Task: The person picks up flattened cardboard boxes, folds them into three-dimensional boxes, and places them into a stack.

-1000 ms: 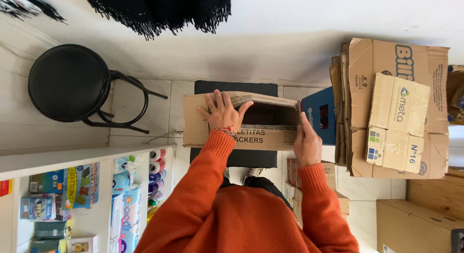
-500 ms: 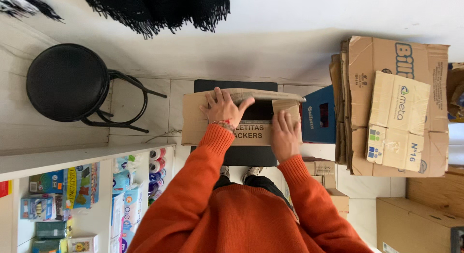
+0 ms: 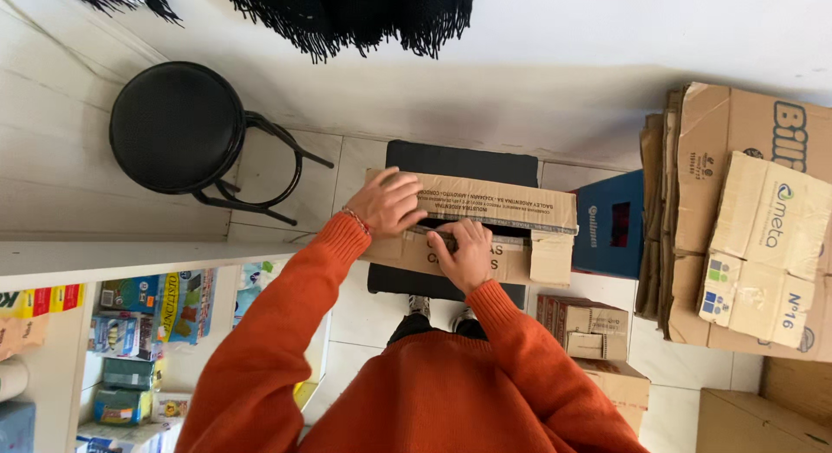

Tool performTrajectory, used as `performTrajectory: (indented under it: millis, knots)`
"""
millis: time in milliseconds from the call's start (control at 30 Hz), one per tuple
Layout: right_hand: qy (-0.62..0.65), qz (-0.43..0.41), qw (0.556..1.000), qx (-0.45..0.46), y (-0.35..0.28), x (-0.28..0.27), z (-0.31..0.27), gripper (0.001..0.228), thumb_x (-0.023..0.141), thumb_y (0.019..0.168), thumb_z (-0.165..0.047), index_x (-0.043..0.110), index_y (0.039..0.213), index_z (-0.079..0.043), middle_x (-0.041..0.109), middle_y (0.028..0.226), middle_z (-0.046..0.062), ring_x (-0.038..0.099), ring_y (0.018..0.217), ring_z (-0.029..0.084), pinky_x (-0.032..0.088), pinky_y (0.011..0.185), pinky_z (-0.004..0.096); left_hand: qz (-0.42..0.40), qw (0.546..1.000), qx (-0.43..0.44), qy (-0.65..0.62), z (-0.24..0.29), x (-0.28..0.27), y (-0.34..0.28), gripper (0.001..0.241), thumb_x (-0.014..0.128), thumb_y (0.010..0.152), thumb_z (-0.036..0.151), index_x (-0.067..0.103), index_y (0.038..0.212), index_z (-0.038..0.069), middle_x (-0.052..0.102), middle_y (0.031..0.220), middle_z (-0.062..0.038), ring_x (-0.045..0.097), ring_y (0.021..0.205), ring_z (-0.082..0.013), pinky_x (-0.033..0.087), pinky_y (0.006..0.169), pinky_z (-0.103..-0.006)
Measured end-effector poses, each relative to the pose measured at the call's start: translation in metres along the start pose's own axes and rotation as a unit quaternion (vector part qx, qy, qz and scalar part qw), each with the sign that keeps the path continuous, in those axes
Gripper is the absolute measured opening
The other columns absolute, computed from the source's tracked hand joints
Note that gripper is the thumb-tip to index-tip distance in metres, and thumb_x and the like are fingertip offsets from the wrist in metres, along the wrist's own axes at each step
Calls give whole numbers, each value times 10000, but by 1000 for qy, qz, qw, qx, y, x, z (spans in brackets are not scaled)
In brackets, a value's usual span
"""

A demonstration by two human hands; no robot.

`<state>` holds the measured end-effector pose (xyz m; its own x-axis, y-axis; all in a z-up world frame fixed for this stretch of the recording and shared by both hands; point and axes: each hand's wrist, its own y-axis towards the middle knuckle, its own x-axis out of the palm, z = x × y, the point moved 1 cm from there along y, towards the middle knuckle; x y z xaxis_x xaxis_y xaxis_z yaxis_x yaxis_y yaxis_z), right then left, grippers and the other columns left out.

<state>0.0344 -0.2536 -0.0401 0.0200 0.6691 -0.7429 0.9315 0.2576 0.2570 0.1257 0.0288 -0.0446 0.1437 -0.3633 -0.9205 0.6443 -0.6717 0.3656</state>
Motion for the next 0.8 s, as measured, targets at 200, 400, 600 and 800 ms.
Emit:
performTrajectory:
  millis: [200,400,600,800]
  knots:
    - [97,58,993,-34,-19,16,20,510,1040,1059,-560,655,896,-267,604,829,-37,670,885,271,466,947,439,131,990,-21,53,-31,3,19,350,832,1062,395,740,757,251,734,879,40,792,1098,-228,653,1060,-517]
    - [159,87,975,-132,-24,10,7,582,1005,1074,-494,545,784,-285,594,762,-34,623,799,278,460,894,431,235,964,-24,125,-46,31,20,350,801,1042,246,652,727,218,613,803,-2,799,984,-287,678,877,-474]
    - [24,88,991,-97,0,-14,-18,349,969,1167,-491,728,1200,-241,630,1125,-16,589,917,233,453,861,390,92,966,-106,-217,-25,-32,33,508,951,1165,474,729,909,96,793,1375,-125,836,1309,-449,693,1013,-553]
    - [-120,67,986,-99,-6,-25,-7,517,866,1223,-531,737,1641,-255,627,1533,72,678,1247,286,479,1086,440,-180,843,-399,-313,-14,-131,26,1104,756,1134,945,567,1955,232,341,2062,-320,390,1858,-615,429,1471,-791]
